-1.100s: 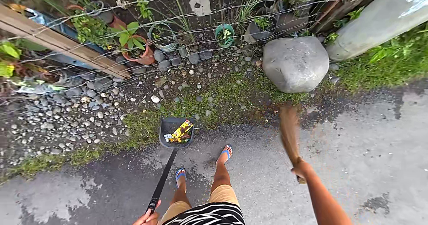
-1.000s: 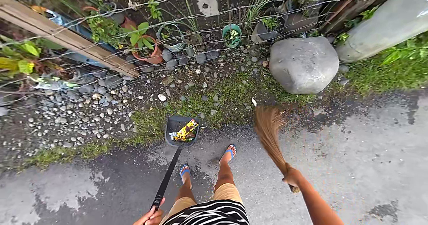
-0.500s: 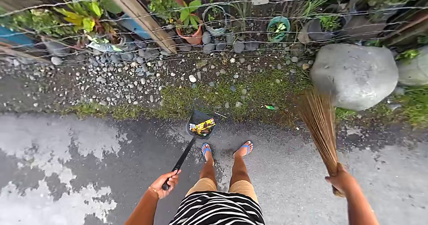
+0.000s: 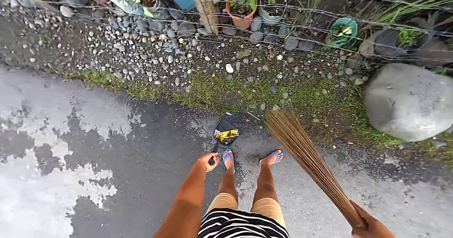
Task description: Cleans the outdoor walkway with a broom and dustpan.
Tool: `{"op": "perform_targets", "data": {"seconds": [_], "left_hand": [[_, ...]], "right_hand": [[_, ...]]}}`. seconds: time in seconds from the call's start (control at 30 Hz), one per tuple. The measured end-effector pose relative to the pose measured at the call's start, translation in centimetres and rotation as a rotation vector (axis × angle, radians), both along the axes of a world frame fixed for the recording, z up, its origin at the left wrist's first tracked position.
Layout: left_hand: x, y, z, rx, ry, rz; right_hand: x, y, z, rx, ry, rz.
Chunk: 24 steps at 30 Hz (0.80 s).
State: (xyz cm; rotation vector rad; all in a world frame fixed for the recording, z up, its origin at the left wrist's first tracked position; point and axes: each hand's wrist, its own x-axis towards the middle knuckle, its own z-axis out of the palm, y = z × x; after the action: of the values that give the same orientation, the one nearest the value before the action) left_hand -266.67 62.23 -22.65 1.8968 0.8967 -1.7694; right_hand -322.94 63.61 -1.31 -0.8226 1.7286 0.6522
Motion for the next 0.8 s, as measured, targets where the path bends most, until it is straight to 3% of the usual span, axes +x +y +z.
{"op": "perform_targets", "data": {"seconds": [0.1,0.2,0.3,0.4,0.57,0.63,0.7,0.8], "left_hand": [[1.9,-0.1,-1.1,0.0,0.007,0.023],[4.3,-0.6,-1.4,-0.02,0.0,0.068],[6.1,-1.0,-1.8,-0.032,-0.039,0.229],[7.1,-1.3,-1.6,-0.05,-0.057,0.364],[7.2,-0.7,-1.9,-0.086,-0.065,0.433],[6.8,-0.6,-1.8,-0.102,-0.072,0.463],[6.4,-0.7,-1.3,-0.109,-0.083,0.509],[5.9,-1.3,-0.8,-0.103,-0.108,0.576]], "right_hand": [[6.2,-2.1,-2.9,-0.033,0.082,0.113],[14.4,-5.2,-8.6,-0.011,0.103,0.265],[21.5,-5.2,-12.5,0.105,0.03,0.42],[24.4,-3.2,-11.0,0.192,-0.02,0.439],[22.1,-2.4,-1.4,0.059,0.056,0.362],[21.6,-3.4,0.3,0.012,0.072,0.382],[22.8,-5.0,-0.9,-0.022,0.102,0.429],[26.8,-7.9,-6.9,-0.044,0.127,0.571]]}}
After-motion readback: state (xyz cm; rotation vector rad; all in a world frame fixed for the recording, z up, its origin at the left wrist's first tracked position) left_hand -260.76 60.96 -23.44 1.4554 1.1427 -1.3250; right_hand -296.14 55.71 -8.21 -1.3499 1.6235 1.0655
